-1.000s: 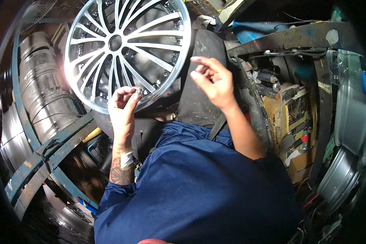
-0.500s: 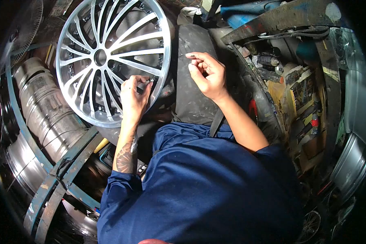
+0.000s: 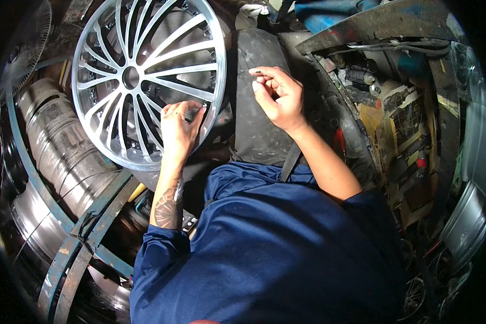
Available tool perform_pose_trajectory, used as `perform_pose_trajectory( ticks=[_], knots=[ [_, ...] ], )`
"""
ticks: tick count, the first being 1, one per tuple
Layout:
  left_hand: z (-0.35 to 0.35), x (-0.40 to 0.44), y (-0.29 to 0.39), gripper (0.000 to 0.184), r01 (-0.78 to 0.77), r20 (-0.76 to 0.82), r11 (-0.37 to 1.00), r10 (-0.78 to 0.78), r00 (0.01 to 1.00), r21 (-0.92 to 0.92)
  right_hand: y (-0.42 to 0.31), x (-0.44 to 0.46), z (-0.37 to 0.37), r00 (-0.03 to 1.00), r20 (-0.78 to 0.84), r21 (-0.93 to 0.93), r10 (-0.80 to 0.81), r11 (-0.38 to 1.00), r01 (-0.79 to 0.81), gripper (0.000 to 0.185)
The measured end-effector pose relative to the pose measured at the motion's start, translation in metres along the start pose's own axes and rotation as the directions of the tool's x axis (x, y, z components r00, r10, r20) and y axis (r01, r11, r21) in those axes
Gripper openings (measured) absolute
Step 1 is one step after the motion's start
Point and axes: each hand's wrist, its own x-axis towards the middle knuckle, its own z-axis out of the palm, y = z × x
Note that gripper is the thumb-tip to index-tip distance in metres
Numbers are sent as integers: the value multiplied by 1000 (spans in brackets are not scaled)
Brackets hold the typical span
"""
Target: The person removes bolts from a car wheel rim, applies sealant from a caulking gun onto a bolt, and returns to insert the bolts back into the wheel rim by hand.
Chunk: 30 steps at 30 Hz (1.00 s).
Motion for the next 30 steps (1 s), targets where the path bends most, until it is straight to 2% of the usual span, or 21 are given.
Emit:
perform_pose_trajectory(
  ticks=[17, 20, 30],
  knots=[
    [2, 5, -4, 9, -125, 8, 992, 125, 992, 0, 2, 0, 0, 1000, 3, 17, 20, 1000, -20, 25],
    [2, 6, -4, 9, -103, 50, 995, 103, 993, -7, 2, 1, 0, 1000, 14, 8, 11, 1000, -11, 25],
    [2, 7, -5, 15, -77, 43, 997, 77, 996, 1, 3, 2, -1, 1000, 11, -11, -1, 1000, 1, 25]
  ],
)
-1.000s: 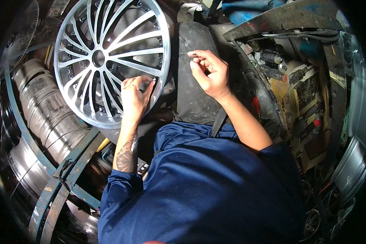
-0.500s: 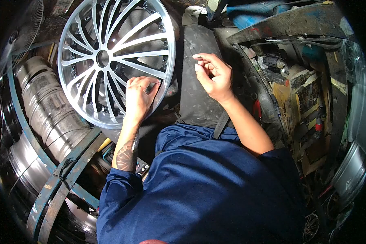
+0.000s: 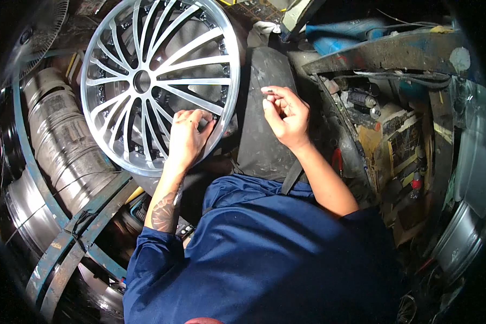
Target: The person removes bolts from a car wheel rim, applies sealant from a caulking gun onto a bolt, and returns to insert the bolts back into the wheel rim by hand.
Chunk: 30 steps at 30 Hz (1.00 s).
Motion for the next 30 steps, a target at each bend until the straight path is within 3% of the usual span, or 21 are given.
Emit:
perform_pose_trajectory(
  ticks=[17, 30],
  knots=[
    [0, 0, -4, 17, -22, 15, 999, 23, 1000, -47, 0, 0, 0, 1000, 5, -24, 9, 1000, -8, 26],
    [-2, 4, -5, 15, -99, 84, 994, 95, 992, 53, 0, 1, 1, 1000, 3, -31, 11, 999, -11, 25]
  ],
)
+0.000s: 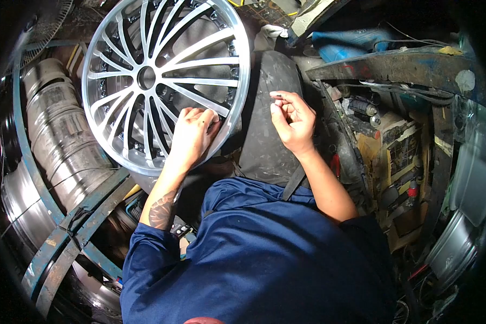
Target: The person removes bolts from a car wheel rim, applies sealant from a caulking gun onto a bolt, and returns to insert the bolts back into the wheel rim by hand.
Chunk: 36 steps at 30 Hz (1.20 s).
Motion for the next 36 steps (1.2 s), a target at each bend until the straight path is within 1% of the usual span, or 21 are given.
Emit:
perform_pose_trajectory(
  ticks=[2, 5, 8, 9, 12, 13, 16, 20, 23, 29, 33, 36],
  knots=[
    [-2, 1, 0, 16, -21, 8, 1000, 21, 1000, 15, 1, 0, -1, 1000, 0, -6, 2, 1000, -2, 25],
    [-7, 2, -4, 17, -26, 24, 999, 27, 999, -19, 0, 1, 0, 1000, -4, -5, 10, 1000, -10, 25],
    [-12, -2, -7, 19, -4, 50, 999, 6, 999, -39, 0, 1, 2, 1000, -9, -9, 7, 1000, -7, 25],
    [-12, -4, -9, 19, 12, 27, 997, -10, 1000, -72, 0, 2, 2, 1000, -11, -11, 4, 1000, -4, 25],
    [-15, -9, -12, 20, 23, -20, 998, -24, 1000, -52, 1, 2, 1, 1000, -11, -20, 14, 1000, -14, 25],
    [-15, -11, -12, 19, 12, -13, 999, -12, 1000, -31, 1, 2, 1, 1000, -11, -19, 14, 1000, -14, 25],
    [-9, -13, -10, 17, -46, -67, 999, 44, 997, -25, 2, 2, 2, 1000, -7, -21, 14, 1000, -14, 25],
    [-6, -12, -10, 17, -49, -81, 999, 49, 995, 6, 2, 1, 1, 1000, -5, -22, 24, 999, -24, 26],
    [-7, -7, -9, 16, -53, -66, 999, 53, 996, 4, 1, 1, 1, 1000, -9, -26, 30, 999, -30, 26],
    [1, -4, -14, 12, -81, -82, 996, 83, 993, 24, 3, 1, 1, 999, -10, -7, 40, 999, -40, 26],
    [0, -3, -15, 11, -81, -58, 996, 83, 995, 30, 1, 2, 2, 1000, -10, -18, 25, 1000, -25, 26],
    [-2, -1, -12, 11, -68, -41, 996, 70, 997, 54, 4, 1, 1, 999, -12, -15, 50, 999, -50, 25]
  ],
)
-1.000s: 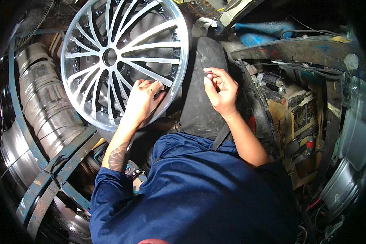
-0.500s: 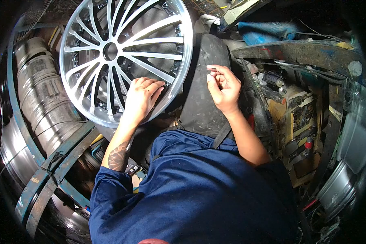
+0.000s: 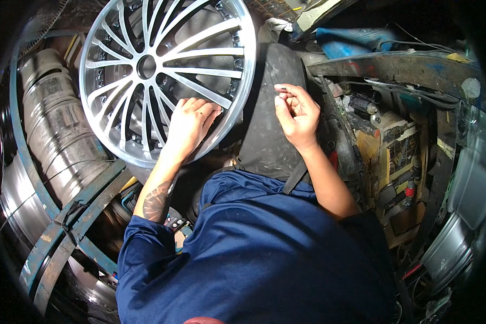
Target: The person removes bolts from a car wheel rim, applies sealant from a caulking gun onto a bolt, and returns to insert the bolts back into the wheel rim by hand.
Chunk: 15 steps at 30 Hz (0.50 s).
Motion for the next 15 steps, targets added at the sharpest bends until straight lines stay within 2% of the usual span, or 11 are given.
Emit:
perform_pose_trajectory(
  ticks=[8, 15],
  knots=[
    [1, 1, 1, 11, 17, 30, 998, -19, 999, 54, 1, 0, 0, 1000, -2, 6, -1, 1000, 1, 25],
    [2, 1, 2, 13, 31, -13, 998, -30, 999, 47, -1, 0, 0, 1000, 1, 9, 3, 1000, -3, 26]
  ],
)
